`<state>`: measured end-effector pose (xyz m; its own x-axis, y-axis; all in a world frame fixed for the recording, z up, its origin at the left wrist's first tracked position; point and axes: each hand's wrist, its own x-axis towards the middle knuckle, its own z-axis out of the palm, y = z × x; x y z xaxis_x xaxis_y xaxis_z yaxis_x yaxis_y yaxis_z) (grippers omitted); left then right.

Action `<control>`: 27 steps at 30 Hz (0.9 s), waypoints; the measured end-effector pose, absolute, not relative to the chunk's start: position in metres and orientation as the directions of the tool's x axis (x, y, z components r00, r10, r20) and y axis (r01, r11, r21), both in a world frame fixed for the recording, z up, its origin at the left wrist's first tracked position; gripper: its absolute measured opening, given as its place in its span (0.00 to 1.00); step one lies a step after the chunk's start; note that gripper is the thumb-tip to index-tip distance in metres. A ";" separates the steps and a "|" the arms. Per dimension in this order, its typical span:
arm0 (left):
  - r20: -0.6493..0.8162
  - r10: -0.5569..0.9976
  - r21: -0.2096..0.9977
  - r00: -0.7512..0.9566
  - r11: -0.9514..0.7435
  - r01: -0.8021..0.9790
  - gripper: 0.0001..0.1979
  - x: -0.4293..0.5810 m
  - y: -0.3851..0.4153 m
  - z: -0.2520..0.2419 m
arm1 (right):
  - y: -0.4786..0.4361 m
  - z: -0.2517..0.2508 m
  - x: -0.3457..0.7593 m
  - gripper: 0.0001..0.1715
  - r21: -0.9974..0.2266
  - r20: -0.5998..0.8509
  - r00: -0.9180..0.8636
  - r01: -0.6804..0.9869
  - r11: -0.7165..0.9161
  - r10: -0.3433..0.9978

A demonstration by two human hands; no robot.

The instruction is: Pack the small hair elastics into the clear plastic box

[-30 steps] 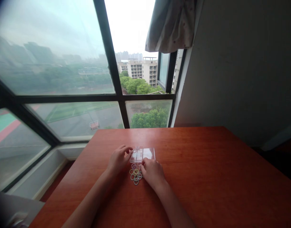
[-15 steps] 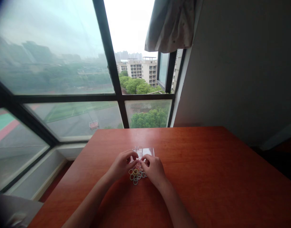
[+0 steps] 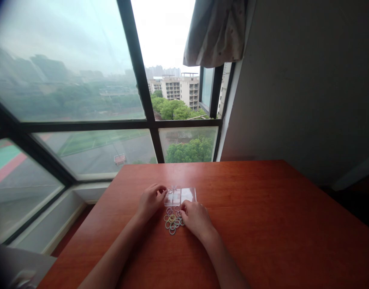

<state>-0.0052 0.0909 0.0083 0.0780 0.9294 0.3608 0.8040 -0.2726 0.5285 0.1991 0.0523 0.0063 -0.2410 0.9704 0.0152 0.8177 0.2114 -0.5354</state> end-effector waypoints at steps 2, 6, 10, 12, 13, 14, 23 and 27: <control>0.347 0.934 0.526 0.087 -0.271 0.806 0.05 -0.006 0.092 0.005 | 0.052 0.007 0.198 0.06 -0.522 0.000 -0.242 0.828 0.207 0.970; 0.352 0.933 0.529 0.079 -0.267 0.806 0.06 -0.005 0.091 0.006 | 0.052 0.007 0.197 0.07 -0.504 -0.011 -0.241 0.839 0.203 0.970; 0.356 0.928 0.553 0.111 -0.305 0.775 0.08 -0.004 0.086 0.013 | 0.052 0.007 0.197 0.06 -0.503 -0.008 -0.238 0.841 0.201 0.971; 0.331 0.927 0.576 0.174 -0.345 0.742 0.08 -0.002 0.082 0.018 | 0.052 0.008 0.197 0.06 -0.522 0.010 -0.237 0.828 0.207 0.972; 0.313 0.926 0.590 0.214 -0.366 0.720 0.09 0.000 0.079 0.020 | 0.052 0.008 0.197 0.06 -0.538 0.031 -0.235 0.815 0.214 0.972; 0.292 0.922 0.604 0.254 -0.384 0.698 0.09 0.003 0.077 0.022 | 0.052 0.008 0.197 0.06 -0.557 0.059 -0.231 0.800 0.224 0.971; 0.214 0.897 0.682 0.387 -0.421 0.598 0.05 0.020 0.066 0.025 | 0.052 0.006 0.196 0.06 -0.637 0.257 -0.170 0.710 0.299 0.951; 0.276 0.913 0.631 0.302 -0.409 0.659 0.05 0.013 0.073 0.021 | 0.052 0.007 0.197 0.07 -0.616 0.230 -0.189 0.731 0.293 0.955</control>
